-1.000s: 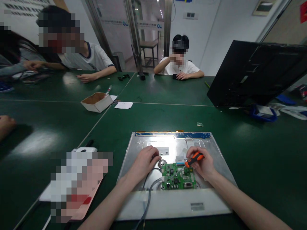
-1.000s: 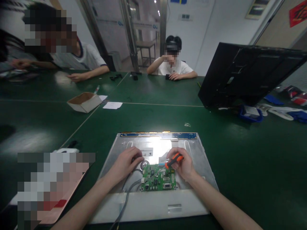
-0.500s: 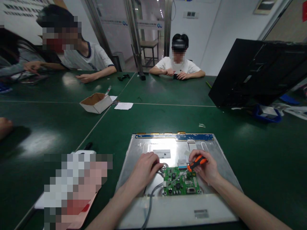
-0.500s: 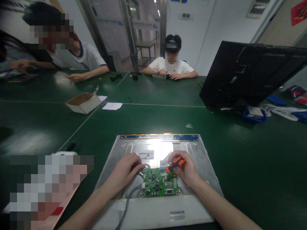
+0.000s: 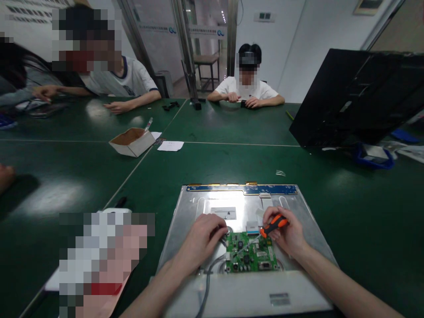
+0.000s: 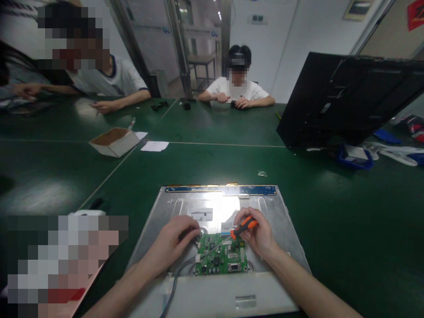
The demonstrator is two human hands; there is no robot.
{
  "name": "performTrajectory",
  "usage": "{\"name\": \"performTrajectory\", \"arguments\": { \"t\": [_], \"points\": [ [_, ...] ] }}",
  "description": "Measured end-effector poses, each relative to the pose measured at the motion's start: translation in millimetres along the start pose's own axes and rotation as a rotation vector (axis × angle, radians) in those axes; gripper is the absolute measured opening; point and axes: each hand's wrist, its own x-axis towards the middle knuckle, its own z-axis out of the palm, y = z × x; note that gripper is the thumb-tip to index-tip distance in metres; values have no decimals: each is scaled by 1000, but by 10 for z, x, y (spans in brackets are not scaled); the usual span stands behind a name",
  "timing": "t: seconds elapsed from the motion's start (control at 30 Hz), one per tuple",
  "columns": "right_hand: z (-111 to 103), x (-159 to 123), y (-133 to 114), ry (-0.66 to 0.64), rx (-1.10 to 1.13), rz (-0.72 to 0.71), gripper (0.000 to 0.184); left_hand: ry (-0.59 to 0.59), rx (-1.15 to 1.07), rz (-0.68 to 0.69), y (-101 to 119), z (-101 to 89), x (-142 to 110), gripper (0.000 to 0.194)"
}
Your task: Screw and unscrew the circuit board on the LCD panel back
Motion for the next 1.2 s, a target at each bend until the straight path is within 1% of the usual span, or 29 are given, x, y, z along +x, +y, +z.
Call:
{"name": "performTrajectory", "arguments": {
  "t": [0.07,0.37,0.63,0.87,1.2],
  "points": [
    [-4,-1,1,-1,-3,-3,45,-20,-13,6,10,9,4,13],
    [-23,-3,23,-9,-28,-10,46,-43,-20,-17,69,-18,27,11],
    [-13,-10,7,-39,-50,-20,46,-29,-25,-2,43,12,15,9],
    [-54,-7,25,-47,-43,-16,44,-76,-1,22,19,30,-1,9],
    [-35,-1,-2,-70,-47,-39,42,-82,10,41,-3,39,-10,10]
  ]
}}
